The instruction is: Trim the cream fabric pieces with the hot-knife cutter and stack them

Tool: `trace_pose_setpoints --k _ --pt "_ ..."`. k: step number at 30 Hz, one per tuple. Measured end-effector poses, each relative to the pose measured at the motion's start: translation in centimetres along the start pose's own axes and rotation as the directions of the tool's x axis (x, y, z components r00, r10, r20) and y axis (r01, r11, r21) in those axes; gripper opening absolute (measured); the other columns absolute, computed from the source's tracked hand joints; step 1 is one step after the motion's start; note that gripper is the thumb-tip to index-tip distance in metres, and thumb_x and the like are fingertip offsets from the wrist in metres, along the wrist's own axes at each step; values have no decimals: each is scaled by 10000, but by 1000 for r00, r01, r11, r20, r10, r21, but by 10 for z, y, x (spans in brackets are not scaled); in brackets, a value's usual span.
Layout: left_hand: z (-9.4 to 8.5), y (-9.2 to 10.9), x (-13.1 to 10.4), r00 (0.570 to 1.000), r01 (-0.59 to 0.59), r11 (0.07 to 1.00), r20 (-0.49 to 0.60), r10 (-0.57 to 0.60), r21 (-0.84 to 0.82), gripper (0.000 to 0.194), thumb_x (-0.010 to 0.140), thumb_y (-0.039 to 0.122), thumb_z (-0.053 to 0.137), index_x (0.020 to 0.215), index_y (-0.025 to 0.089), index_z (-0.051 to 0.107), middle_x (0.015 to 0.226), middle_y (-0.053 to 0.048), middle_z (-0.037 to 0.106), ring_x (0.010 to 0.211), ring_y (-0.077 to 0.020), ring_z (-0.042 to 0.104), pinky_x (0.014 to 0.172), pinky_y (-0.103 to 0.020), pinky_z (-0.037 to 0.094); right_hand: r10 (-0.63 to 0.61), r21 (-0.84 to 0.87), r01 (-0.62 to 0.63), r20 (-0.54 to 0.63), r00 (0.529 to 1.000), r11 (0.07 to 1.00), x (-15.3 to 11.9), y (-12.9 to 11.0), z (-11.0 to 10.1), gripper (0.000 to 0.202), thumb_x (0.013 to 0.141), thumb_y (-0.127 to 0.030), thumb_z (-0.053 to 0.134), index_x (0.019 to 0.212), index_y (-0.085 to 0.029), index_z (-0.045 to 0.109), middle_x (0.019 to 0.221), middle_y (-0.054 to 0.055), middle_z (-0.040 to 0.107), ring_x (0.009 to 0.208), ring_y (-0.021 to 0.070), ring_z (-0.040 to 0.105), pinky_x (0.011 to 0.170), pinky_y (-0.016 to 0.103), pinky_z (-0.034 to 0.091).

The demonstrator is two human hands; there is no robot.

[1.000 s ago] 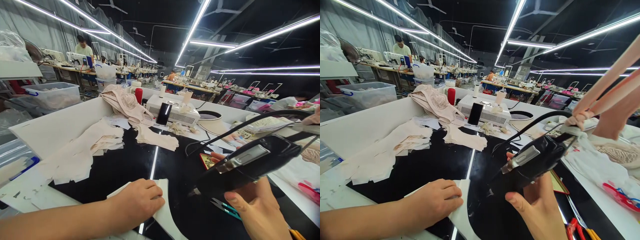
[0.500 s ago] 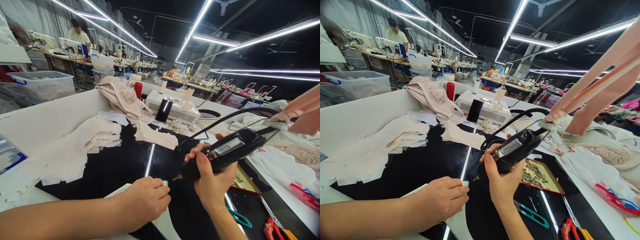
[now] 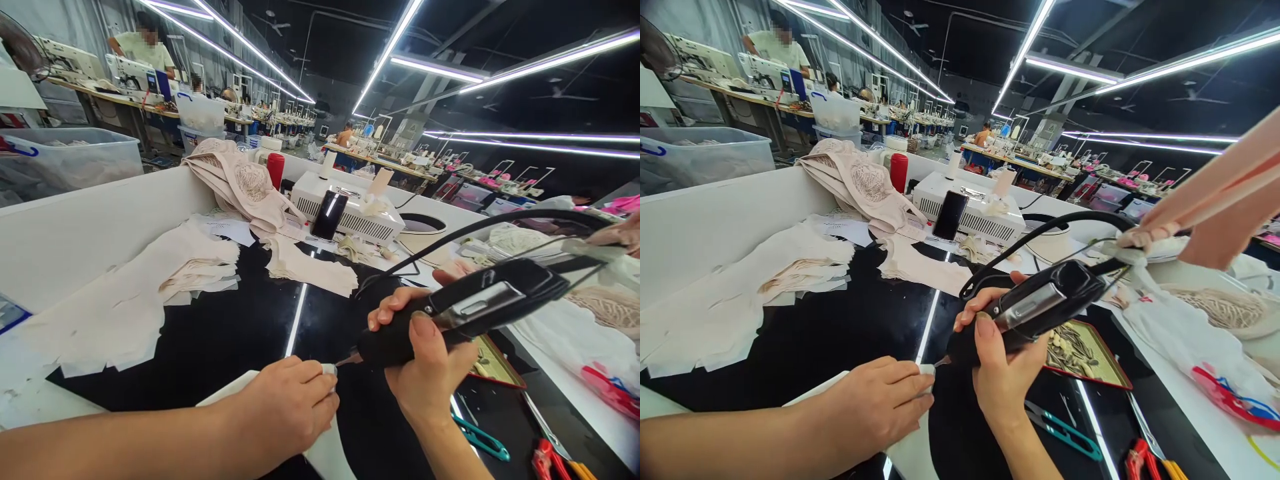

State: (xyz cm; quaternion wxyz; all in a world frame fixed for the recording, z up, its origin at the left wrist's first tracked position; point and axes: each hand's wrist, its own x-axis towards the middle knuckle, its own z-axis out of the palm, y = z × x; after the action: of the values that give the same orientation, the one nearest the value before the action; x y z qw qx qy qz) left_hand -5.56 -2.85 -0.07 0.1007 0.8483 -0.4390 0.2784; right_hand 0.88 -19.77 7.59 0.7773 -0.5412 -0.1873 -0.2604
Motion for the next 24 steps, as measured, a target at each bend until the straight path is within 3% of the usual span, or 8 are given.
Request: trace_pose_setpoints --k 3,10,24 --pt "4 0 -1 999 14 1000 -47 -15 -17 142 1110 195 590 1090 147 722 1109 -51 771 1002 -186 708 740 -316 520 4 14 -4 12 1000 1000 0 0 1 486 854 -340 876 1269 -295 627 831 -46 674 615 132 626 534 273 596" --pt "3 0 -6 1000 29 999 -4 -29 -24 144 1121 236 582 1140 164 706 1228 -52 760 1055 -192 697 805 -317 537 4 15 -4 51 999 1000 -2 5 0 468 888 -314 854 1294 -306 622 847 -45 692 623 133 646 559 276 597" --pt "-3 -2 -10 999 29 999 21 -30 17 163 1110 254 580 1128 171 719 1290 -57 751 1055 -211 707 787 -334 568 13 -8 -12 71 997 1000 -5 6 -3 464 917 -324 835 1316 -315 599 849 -50 696 615 133 658 592 296 610"
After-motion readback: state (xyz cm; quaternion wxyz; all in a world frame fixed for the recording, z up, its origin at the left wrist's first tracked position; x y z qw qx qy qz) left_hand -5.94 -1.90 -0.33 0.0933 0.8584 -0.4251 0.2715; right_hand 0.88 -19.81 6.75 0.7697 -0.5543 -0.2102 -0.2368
